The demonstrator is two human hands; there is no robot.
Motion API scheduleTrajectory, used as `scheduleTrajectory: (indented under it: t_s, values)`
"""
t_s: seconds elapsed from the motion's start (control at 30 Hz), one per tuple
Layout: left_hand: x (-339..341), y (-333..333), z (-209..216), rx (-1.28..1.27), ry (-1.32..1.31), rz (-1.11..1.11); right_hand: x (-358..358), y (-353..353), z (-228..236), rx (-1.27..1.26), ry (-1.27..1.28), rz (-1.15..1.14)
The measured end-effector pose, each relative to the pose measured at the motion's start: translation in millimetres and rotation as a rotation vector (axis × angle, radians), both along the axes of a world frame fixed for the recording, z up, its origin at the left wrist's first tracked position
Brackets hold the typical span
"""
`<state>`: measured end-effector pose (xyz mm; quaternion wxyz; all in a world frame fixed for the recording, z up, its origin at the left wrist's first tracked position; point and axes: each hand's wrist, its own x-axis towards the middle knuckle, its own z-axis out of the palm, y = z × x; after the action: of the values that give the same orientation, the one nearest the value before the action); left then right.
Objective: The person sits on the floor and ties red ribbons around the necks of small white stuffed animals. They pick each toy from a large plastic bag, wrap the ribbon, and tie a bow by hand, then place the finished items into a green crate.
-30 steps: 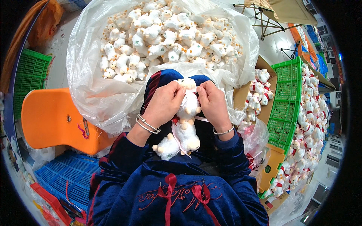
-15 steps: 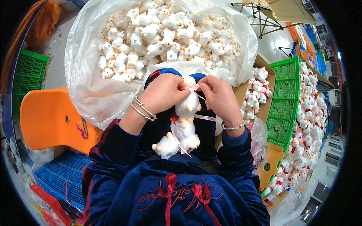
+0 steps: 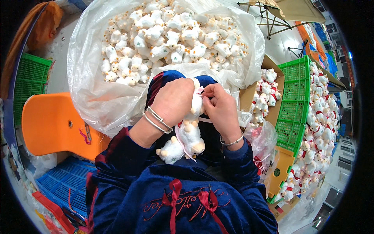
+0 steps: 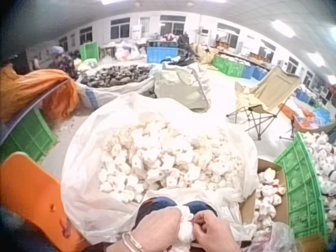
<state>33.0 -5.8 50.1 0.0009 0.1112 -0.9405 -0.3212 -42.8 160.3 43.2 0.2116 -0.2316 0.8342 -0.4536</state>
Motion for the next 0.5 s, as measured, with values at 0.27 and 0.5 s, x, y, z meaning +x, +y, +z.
scheduleTrajectory:
  t_s: [0.27, 0.5]
  values:
    - [0, 0, 9, 0.180, -0.051, 0.077, -19, 1, -7, -0.188, -0.341, 0.038]
    - [8, 2, -12, 0.451, 0.126, 0.227, -20, -5, -9, -0.106, -0.337, 0.031]
